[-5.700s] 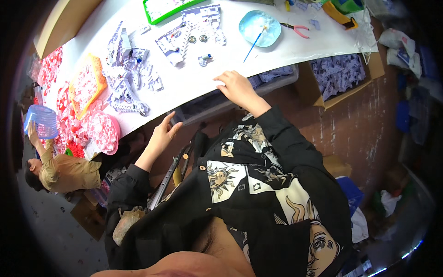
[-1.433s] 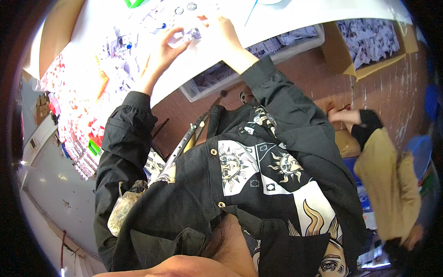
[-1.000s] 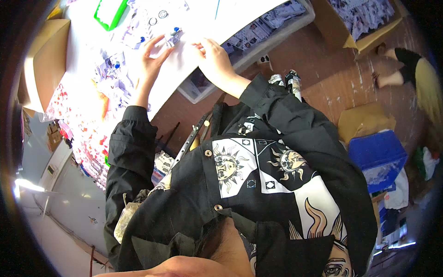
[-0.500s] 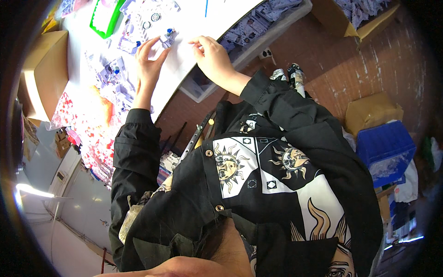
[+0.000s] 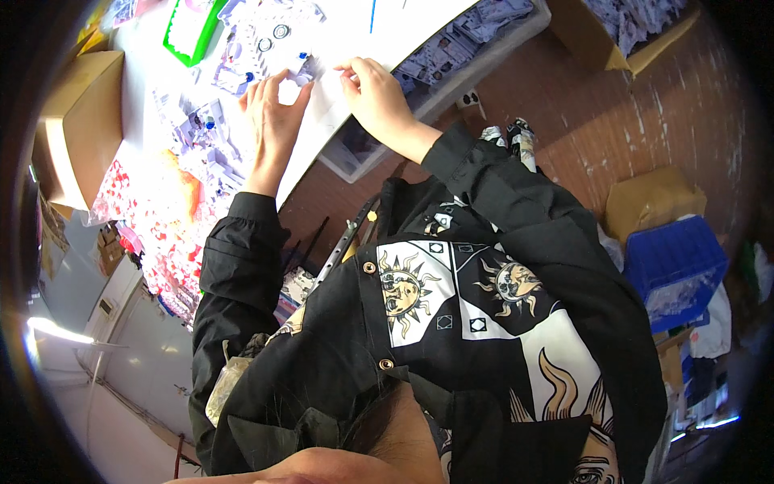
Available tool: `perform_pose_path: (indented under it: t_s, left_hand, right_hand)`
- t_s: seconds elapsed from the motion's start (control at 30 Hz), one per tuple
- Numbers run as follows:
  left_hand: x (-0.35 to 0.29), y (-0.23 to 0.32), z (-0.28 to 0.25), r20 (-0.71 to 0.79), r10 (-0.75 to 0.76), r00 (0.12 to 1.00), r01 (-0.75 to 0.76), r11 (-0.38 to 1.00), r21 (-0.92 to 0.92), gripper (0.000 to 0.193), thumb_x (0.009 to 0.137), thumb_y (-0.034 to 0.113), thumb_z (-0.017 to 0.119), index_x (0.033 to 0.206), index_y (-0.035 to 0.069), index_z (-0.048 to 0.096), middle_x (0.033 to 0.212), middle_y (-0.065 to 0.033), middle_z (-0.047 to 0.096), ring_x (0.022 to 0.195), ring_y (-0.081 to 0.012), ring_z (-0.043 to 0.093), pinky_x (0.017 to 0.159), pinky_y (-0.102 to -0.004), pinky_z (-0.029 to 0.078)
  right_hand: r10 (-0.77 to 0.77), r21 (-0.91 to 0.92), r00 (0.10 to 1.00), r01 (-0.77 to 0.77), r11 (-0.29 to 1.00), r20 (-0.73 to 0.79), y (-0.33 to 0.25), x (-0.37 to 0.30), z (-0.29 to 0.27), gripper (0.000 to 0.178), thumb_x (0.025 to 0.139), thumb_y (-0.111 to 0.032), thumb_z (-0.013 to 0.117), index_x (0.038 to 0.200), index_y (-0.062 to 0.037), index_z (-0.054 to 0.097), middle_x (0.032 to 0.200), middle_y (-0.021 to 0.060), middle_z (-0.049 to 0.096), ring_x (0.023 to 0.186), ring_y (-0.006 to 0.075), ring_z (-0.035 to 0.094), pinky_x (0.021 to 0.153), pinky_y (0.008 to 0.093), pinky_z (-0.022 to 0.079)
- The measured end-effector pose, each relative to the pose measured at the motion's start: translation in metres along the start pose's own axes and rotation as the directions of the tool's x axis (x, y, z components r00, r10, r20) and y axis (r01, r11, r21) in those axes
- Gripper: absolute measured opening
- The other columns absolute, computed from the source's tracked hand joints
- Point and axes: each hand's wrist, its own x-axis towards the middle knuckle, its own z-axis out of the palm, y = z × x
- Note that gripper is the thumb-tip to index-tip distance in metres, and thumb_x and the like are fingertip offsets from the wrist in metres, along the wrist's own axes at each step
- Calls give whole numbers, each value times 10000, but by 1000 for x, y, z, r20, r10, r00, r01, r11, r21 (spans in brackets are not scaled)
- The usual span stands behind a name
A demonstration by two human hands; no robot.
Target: The person assembles small plastic parts and electronic components into larger units by hand, using glue and a brush to join them.
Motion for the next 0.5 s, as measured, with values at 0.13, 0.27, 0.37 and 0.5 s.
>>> perform_pose_path:
  t_s: [0.13, 0.27, 0.37, 0.5]
  left_hand:
    - [-1, 2, 1, -19, -9, 1000, 9, 1000, 9, 344, 706, 260, 777, 965, 65, 665, 904, -74, 677, 921, -220, 608, 940, -387, 335]
    - [1, 3, -3, 47, -82, 996, 82, 997, -3, 389, 720, 322, 776, 1005, 75, 679, 931, -89, 685, 935, -231, 612, 950, -373, 336]
    - [6, 5, -2, 103, -111, 988, 114, 993, -18, 390, 721, 329, 773, 999, 69, 687, 940, -97, 685, 942, -239, 610, 958, -376, 329]
    - [9, -1, 1, 127, -99, 987, 95, 995, 30, 387, 736, 350, 762, 989, 66, 693, 938, -98, 684, 943, -238, 609, 960, -378, 325]
  right_hand:
    - [-93, -112, 996, 94, 989, 12, -2, 21, 0, 179, 883, -49, 574, 1060, -41, 606, 956, 101, 645, 812, 178, 658, 699, 283, 539]
    - [-242, -243, 969, 247, 938, 52, 1, 42, 7, 204, 874, -68, 568, 1076, -60, 599, 939, 102, 641, 833, 226, 648, 722, 318, 526]
    - [-265, -258, 962, 273, 927, 64, 2, 48, 5, 190, 883, -90, 549, 1066, -72, 599, 927, 119, 634, 849, 276, 639, 744, 361, 521]
    - [-328, -288, 940, 341, 895, 92, 4, 51, 9, 183, 890, -119, 539, 1054, -87, 613, 932, 134, 633, 860, 310, 634, 767, 393, 518]
